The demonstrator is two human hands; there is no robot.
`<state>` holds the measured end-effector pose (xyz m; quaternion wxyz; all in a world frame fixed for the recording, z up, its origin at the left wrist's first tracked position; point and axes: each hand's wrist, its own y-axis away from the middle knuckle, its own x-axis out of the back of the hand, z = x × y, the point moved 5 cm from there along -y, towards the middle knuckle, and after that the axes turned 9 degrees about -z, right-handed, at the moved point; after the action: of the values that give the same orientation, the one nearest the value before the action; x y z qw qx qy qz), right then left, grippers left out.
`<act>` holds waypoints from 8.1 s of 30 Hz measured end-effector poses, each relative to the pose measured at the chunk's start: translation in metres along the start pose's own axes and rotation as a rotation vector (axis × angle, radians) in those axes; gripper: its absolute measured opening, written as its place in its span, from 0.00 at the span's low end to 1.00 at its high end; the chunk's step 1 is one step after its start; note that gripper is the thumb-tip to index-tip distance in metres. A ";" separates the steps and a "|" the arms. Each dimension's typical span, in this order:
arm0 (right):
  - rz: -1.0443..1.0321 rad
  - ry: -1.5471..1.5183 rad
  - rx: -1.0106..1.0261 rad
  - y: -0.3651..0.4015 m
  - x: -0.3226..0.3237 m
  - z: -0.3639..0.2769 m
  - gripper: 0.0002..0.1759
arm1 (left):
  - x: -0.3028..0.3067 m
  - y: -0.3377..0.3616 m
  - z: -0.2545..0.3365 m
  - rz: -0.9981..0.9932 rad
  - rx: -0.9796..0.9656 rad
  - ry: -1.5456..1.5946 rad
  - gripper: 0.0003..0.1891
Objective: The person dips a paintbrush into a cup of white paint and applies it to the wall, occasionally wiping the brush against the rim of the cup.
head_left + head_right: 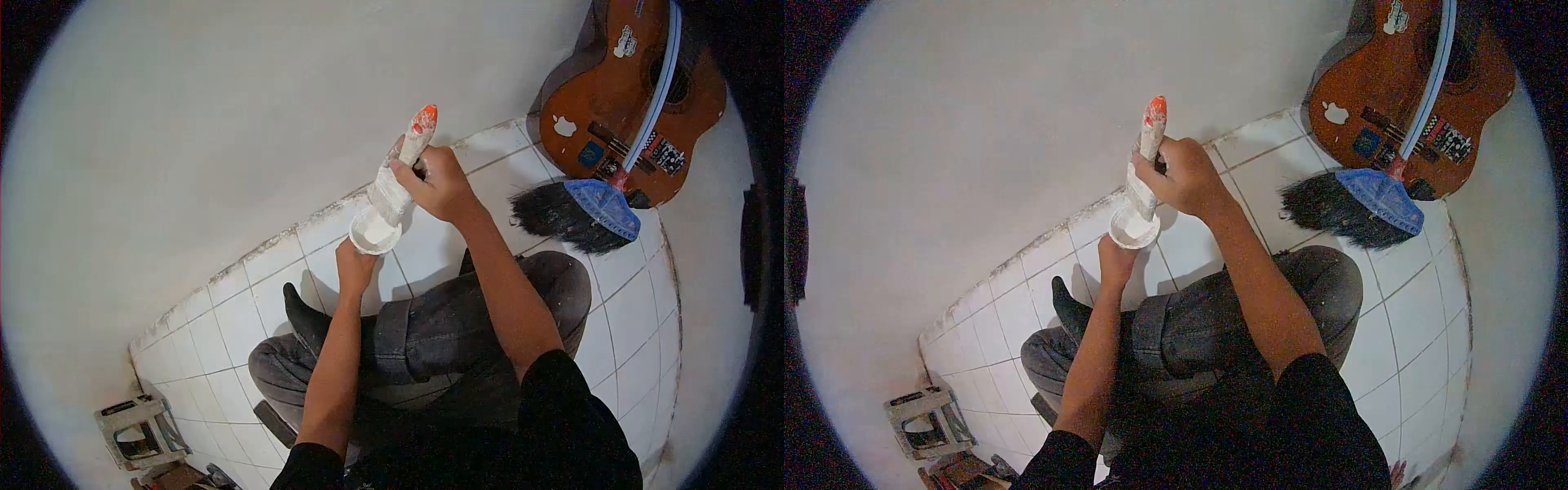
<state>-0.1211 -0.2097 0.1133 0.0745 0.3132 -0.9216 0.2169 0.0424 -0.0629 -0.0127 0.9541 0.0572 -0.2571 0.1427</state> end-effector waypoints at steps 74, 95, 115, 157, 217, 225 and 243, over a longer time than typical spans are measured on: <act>0.227 -0.215 -0.105 -0.001 0.001 0.021 0.13 | 0.015 -0.001 0.003 0.240 -0.033 -0.028 0.26; 0.088 -0.186 -0.223 0.000 -0.010 0.030 0.14 | 0.011 0.013 0.016 0.256 0.090 -0.086 0.34; 0.009 -0.332 -0.185 0.000 -0.025 0.028 0.12 | 0.019 0.013 -0.003 0.458 -0.020 -0.199 0.32; -0.279 -0.071 -0.088 0.003 -0.053 0.030 0.06 | 0.014 0.010 -0.011 0.311 0.051 -0.101 0.28; 0.297 -1.066 -0.579 0.008 -0.043 0.083 0.12 | 0.010 0.007 -0.022 0.350 -0.043 0.108 0.30; 0.375 -1.148 -0.644 0.010 -0.042 0.078 0.15 | 0.006 0.004 -0.034 0.318 -0.036 0.201 0.29; 0.971 -1.212 -0.105 0.026 0.108 0.053 0.18 | 0.004 0.004 -0.027 0.302 -0.062 0.273 0.26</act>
<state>-0.2225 -0.2741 0.0860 -0.5309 -0.0657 -0.8444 -0.0279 0.0570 -0.0535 -0.0340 0.9492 -0.0314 -0.1351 0.2824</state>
